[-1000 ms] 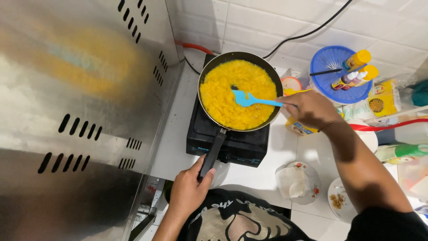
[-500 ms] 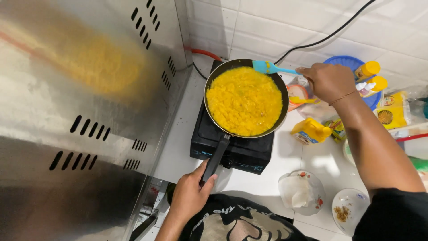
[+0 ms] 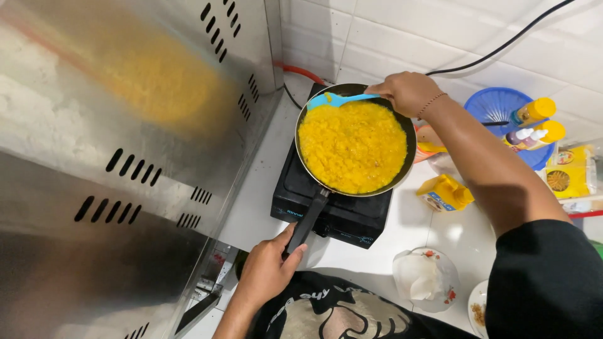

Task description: Stirring pineapple jam in a pan on a stove and weighing ingredients into a plastic bag using a digital scale.

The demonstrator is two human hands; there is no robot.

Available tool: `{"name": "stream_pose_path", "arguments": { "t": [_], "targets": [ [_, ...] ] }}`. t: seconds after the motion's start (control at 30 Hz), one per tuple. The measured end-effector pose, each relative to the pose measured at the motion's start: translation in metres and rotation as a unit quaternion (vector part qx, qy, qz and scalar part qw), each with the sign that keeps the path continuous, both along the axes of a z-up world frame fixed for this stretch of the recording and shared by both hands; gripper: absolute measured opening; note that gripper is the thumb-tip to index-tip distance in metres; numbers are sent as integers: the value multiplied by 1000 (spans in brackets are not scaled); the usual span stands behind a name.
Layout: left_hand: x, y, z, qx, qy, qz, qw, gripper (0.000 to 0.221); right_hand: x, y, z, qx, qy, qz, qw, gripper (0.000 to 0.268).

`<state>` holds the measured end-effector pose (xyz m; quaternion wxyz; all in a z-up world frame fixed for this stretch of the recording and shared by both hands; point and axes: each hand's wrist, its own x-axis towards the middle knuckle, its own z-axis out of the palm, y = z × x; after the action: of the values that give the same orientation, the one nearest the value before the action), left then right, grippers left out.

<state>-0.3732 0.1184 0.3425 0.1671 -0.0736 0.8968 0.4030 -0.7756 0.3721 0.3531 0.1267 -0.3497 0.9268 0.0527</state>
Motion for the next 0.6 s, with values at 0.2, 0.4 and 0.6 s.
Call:
{"name": "stream_pose_path", "arguments": {
  "t": [0.2,0.4,0.6],
  "targets": [
    [1,3,4,14,5,25,1000,44,-9,34,-52,-136,65,172,974,63],
    [1,3,0,4,6,28,1000,48,44,90,-26,-104,122,215,963,64],
    [1,3,-2,-3,7,34,999,49,80,126,46,67,193,16,979,68]
  ]
}}
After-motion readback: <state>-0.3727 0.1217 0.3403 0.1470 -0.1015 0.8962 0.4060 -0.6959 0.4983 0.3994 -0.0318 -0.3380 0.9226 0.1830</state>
